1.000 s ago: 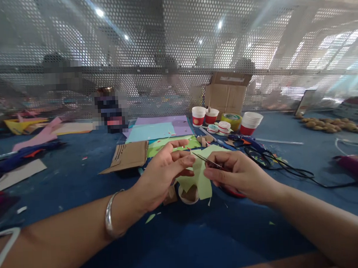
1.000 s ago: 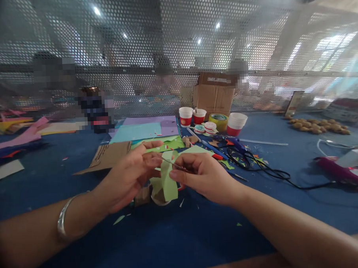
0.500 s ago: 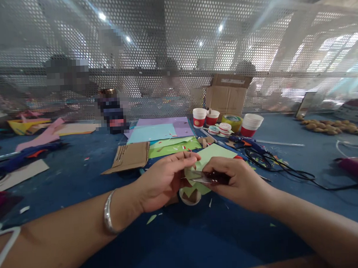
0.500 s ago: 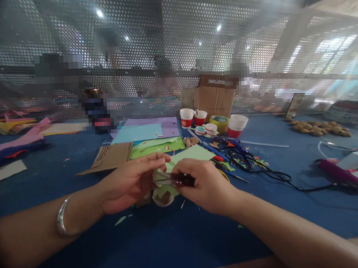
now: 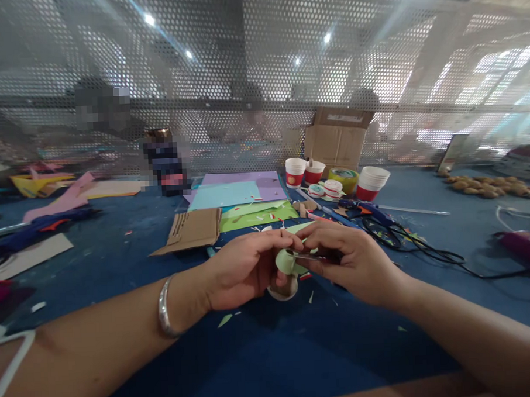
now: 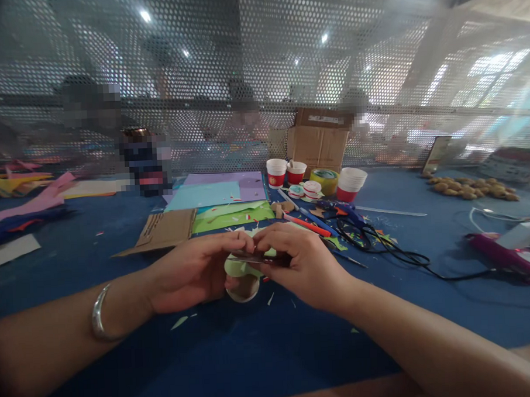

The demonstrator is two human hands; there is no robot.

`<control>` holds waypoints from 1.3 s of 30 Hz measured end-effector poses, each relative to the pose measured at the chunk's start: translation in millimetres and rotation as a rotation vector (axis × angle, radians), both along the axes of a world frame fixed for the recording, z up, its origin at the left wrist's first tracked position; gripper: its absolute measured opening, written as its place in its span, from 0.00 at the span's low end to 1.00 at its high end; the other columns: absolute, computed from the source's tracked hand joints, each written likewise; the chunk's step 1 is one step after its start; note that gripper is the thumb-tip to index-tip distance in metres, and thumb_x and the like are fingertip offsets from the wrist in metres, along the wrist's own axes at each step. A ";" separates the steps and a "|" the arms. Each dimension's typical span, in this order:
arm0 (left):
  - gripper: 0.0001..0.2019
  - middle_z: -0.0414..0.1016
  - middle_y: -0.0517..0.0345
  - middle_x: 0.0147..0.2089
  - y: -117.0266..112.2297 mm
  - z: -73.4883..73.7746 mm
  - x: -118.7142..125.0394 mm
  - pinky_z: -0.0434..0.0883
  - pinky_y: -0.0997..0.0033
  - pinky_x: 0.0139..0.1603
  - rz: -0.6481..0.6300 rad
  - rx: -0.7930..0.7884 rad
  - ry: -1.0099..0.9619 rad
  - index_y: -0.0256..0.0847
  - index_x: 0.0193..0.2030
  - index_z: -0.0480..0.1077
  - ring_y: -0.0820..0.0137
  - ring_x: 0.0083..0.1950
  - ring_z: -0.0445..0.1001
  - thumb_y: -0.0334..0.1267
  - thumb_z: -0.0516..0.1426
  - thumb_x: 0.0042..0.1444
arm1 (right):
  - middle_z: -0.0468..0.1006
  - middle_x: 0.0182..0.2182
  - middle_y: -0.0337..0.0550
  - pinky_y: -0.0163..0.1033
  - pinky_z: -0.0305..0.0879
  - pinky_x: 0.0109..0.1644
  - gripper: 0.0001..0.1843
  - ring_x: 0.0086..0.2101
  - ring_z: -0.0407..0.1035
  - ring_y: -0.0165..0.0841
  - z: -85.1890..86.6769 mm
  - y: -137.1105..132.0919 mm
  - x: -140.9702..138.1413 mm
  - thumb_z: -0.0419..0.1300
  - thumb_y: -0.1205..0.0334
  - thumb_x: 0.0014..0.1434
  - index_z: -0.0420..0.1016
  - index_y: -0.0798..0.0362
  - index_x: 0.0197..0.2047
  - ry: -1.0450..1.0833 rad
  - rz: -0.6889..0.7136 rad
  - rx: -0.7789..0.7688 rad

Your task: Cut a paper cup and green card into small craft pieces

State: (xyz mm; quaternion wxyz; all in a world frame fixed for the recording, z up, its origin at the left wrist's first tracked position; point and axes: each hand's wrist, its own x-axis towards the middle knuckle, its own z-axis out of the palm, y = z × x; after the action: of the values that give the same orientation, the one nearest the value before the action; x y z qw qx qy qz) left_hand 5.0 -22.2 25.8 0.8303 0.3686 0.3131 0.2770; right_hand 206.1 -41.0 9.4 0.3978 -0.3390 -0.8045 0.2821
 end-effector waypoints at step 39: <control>0.08 0.81 0.58 0.31 12.9 -21.4 -4.2 0.72 0.82 0.31 0.195 0.537 0.265 0.39 0.33 0.80 0.74 0.32 0.80 0.41 0.68 0.52 | 0.73 0.28 0.37 0.32 0.59 0.28 0.09 0.27 0.64 0.27 -3.1 14.5 10.4 0.66 0.60 0.57 0.73 0.55 0.38 0.071 -0.084 -0.440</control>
State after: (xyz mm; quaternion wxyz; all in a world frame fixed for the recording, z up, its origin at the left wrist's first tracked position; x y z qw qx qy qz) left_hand 0.8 -9.3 4.4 0.6246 0.5760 0.3682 0.3776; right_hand 216.5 -26.6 6.3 0.3535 -0.4405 -0.6944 0.4458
